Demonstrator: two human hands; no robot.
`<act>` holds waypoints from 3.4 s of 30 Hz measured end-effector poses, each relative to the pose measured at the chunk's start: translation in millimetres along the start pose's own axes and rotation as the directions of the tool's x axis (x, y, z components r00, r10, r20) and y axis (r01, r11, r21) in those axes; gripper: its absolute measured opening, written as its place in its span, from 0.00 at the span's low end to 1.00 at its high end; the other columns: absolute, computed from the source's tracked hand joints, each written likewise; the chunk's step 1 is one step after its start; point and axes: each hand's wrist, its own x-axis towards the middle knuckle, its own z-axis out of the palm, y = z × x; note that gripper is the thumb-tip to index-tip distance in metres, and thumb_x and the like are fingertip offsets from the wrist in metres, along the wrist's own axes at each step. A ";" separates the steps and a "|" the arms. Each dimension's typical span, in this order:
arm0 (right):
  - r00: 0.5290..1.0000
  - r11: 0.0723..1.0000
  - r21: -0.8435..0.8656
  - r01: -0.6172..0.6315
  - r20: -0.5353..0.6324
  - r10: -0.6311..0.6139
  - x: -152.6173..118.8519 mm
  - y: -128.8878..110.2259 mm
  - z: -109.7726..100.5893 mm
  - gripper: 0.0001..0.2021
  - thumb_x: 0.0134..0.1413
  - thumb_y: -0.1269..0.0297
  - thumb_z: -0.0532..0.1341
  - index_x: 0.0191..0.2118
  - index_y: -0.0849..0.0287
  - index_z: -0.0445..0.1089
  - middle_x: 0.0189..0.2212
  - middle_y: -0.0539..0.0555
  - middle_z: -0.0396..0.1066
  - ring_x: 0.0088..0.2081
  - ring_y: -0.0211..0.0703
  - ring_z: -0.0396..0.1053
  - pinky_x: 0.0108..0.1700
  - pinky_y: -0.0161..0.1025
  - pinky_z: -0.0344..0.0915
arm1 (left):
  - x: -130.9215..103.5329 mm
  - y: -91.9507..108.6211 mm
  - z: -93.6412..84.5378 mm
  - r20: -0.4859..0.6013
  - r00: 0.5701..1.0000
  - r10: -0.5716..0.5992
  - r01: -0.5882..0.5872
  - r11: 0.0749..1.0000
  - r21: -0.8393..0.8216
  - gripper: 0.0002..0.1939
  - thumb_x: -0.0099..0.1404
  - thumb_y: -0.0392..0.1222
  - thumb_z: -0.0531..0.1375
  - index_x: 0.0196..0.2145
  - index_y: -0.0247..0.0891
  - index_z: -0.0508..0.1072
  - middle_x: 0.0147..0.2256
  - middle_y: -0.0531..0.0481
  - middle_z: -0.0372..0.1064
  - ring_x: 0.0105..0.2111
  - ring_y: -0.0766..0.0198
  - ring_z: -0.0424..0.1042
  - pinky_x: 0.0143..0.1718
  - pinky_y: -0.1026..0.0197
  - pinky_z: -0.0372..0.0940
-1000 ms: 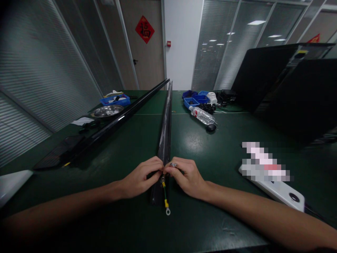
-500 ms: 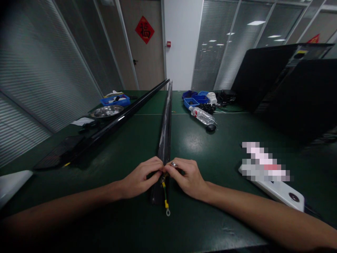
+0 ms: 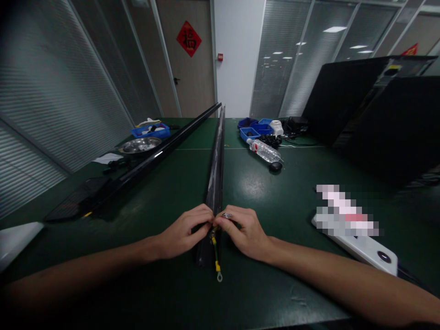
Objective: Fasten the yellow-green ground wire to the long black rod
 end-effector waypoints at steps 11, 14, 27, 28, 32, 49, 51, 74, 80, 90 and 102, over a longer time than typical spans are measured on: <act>0.999 0.999 -0.025 -0.046 -0.028 0.045 0.0 0.0 1.5 0.13 0.72 0.65 0.58 0.35 0.61 0.74 0.25 0.50 0.71 0.25 0.36 0.67 0.28 0.34 0.63 | -0.6 -0.4 0.1 0.006 1.000 0.002 -0.002 1.000 0.000 0.09 0.74 0.31 0.52 0.41 0.36 0.71 0.39 0.47 0.70 0.44 0.58 0.68 0.48 0.57 0.64; 0.999 0.999 -0.013 -0.033 -0.007 0.033 0.3 -0.1 0.8 0.14 0.72 0.65 0.57 0.35 0.62 0.74 0.26 0.51 0.71 0.25 0.36 0.67 0.29 0.34 0.63 | -0.4 -0.3 0.3 0.010 1.000 0.007 -0.007 1.000 0.004 0.08 0.74 0.30 0.52 0.40 0.36 0.70 0.39 0.48 0.70 0.43 0.59 0.68 0.48 0.58 0.63; 1.000 1.000 -0.017 -0.024 -0.020 0.024 -1.7 1.0 0.1 0.13 0.73 0.65 0.56 0.37 0.61 0.75 0.27 0.51 0.70 0.27 0.38 0.68 0.29 0.35 0.64 | 0.0 0.7 -0.5 0.007 1.000 0.005 -0.005 1.000 0.003 0.09 0.73 0.29 0.52 0.41 0.36 0.72 0.40 0.47 0.71 0.44 0.58 0.68 0.49 0.56 0.65; 0.999 0.999 -0.019 -0.036 -0.019 0.035 -1.9 1.0 0.2 0.13 0.73 0.65 0.57 0.37 0.61 0.75 0.27 0.51 0.70 0.27 0.38 0.68 0.29 0.35 0.64 | 0.1 0.8 -0.6 0.011 1.000 0.006 -0.006 1.000 0.006 0.09 0.73 0.29 0.52 0.41 0.36 0.72 0.40 0.47 0.71 0.44 0.58 0.68 0.49 0.55 0.65; 0.999 0.999 -0.014 -0.044 -0.006 0.044 -1.2 -0.1 0.4 0.13 0.72 0.64 0.57 0.35 0.61 0.74 0.27 0.51 0.71 0.27 0.38 0.69 0.29 0.35 0.64 | 0.3 0.6 -0.4 0.006 1.000 0.006 -0.006 1.000 0.015 0.09 0.74 0.31 0.51 0.39 0.36 0.71 0.39 0.46 0.70 0.43 0.57 0.68 0.48 0.55 0.65; 1.000 0.999 0.043 0.004 0.008 -0.005 -0.2 0.2 0.1 0.14 0.73 0.64 0.55 0.37 0.59 0.75 0.26 0.51 0.69 0.25 0.39 0.66 0.30 0.38 0.64 | -0.5 3.0 -2.6 0.012 1.000 -0.011 0.011 1.000 0.001 0.10 0.72 0.29 0.51 0.39 0.37 0.71 0.39 0.47 0.70 0.45 0.57 0.68 0.49 0.56 0.65; 1.000 0.999 0.026 -0.018 -0.010 0.018 -1.7 1.8 1.1 0.13 0.73 0.64 0.56 0.37 0.59 0.74 0.26 0.51 0.69 0.25 0.39 0.66 0.30 0.38 0.63 | -0.7 2.8 -2.4 0.008 1.000 -0.010 0.010 1.000 0.004 0.10 0.72 0.28 0.52 0.40 0.37 0.71 0.40 0.48 0.70 0.45 0.57 0.68 0.49 0.56 0.65; 0.999 0.998 0.068 -0.013 0.053 0.009 -1.0 1.7 0.2 0.15 0.74 0.65 0.54 0.37 0.62 0.74 0.27 0.50 0.67 0.24 0.35 0.64 0.30 0.35 0.62 | -0.1 3.3 -2.0 -0.006 1.000 0.002 -0.002 1.000 -0.025 0.09 0.72 0.29 0.52 0.38 0.36 0.70 0.38 0.47 0.70 0.44 0.58 0.67 0.47 0.57 0.63; 0.999 0.999 0.011 -0.039 -0.001 0.039 -0.6 0.1 2.2 0.13 0.73 0.66 0.56 0.35 0.61 0.74 0.25 0.49 0.67 0.24 0.35 0.64 0.30 0.35 0.61 | -0.4 2.8 -2.0 0.001 1.000 0.003 -0.003 1.000 -0.022 0.08 0.73 0.29 0.52 0.38 0.36 0.69 0.38 0.49 0.68 0.43 0.60 0.66 0.47 0.59 0.61; 0.998 0.997 0.065 -0.049 0.047 0.046 -0.6 2.2 1.5 0.13 0.73 0.66 0.56 0.37 0.61 0.74 0.28 0.50 0.69 0.24 0.34 0.64 0.30 0.34 0.62 | -0.4 2.1 -0.1 -0.009 1.000 0.001 -0.001 1.000 -0.018 0.09 0.73 0.29 0.52 0.38 0.35 0.69 0.37 0.48 0.69 0.43 0.58 0.67 0.46 0.57 0.62; 0.999 0.999 -0.035 -0.003 -0.035 0.002 -1.5 0.9 1.9 0.12 0.72 0.68 0.57 0.36 0.62 0.75 0.25 0.50 0.68 0.25 0.36 0.66 0.30 0.35 0.61 | -0.9 1.5 -0.6 -0.001 1.000 0.002 -0.002 1.000 -0.028 0.09 0.73 0.28 0.52 0.41 0.36 0.71 0.40 0.48 0.70 0.45 0.59 0.67 0.48 0.58 0.63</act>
